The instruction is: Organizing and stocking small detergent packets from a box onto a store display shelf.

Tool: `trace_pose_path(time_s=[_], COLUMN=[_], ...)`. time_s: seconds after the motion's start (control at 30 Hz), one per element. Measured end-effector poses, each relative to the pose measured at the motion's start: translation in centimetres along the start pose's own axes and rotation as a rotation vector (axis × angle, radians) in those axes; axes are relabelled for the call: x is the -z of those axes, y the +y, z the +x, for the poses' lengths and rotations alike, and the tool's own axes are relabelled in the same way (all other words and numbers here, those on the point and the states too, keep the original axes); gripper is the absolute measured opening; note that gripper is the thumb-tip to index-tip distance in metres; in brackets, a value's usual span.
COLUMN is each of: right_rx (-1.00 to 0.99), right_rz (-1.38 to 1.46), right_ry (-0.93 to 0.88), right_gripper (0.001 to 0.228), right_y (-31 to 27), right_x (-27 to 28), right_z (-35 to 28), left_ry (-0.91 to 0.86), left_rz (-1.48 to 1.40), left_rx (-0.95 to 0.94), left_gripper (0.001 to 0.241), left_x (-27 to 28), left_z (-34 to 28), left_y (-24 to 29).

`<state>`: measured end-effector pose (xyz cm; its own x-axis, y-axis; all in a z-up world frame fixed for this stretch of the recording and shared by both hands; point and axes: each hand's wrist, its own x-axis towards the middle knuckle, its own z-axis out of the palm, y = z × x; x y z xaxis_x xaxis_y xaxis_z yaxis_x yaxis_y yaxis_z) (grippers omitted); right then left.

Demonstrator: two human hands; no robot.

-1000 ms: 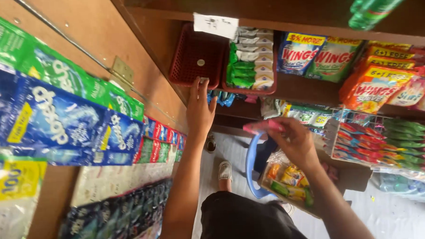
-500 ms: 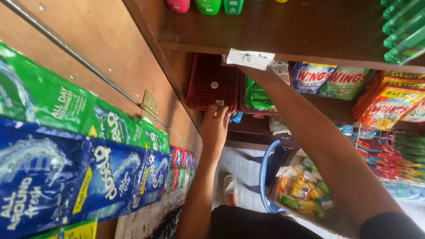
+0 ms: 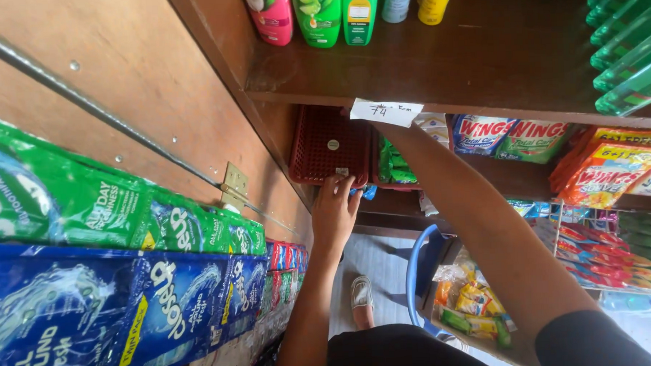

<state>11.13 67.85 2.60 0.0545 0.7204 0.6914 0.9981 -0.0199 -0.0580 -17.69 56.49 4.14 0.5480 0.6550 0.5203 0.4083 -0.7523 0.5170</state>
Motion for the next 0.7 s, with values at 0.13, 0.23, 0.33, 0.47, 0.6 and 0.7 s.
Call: trace_pose_path(time_s=[0.13, 0.23, 0.33, 0.47, 0.6, 0.7], right_rx=[-0.021, -0.048, -0.121, -0.214, -0.312, -0.722], right_rz=[-0.032, -0.061, -0.101, 0.122, 0.664, 0.725], right_ry=[0.0, -0.008, -0.048, -0.067, -0.102, -0.216], right_gripper=[0.027, 0.028, 0.029, 0.026, 0.016, 0.011], right_y=[0.4, 0.2, -0.5, -8.9, -11.4, -11.5], right_x=[-1.4, -0.1, 4.6, 19.7, 26.1, 25.8], right_z=[-0.6, -2.2, -5.8, -10.8, -25.9, -40.7], left_ry=[-0.034, -0.094, -0.145, -0.079, -0.032, -0.195], left_rz=[-0.006, -0.073, -0.09, -0.158, -0.276, -0.386], left_rx=[-0.012, 0.05, 0.072, 0.129, 0.082, 0.075], left_gripper=[0.037, 0.042, 0.046, 0.044, 0.037, 0.024], left_x=[0.3, 0.6, 0.4, -0.3, -2.7, -6.9], left_z=[0.1, 0.3, -0.4, -1.9, -6.4, -10.4], left_y=[0.2, 0.7, 1.1, 3.5, 7.4, 11.0])
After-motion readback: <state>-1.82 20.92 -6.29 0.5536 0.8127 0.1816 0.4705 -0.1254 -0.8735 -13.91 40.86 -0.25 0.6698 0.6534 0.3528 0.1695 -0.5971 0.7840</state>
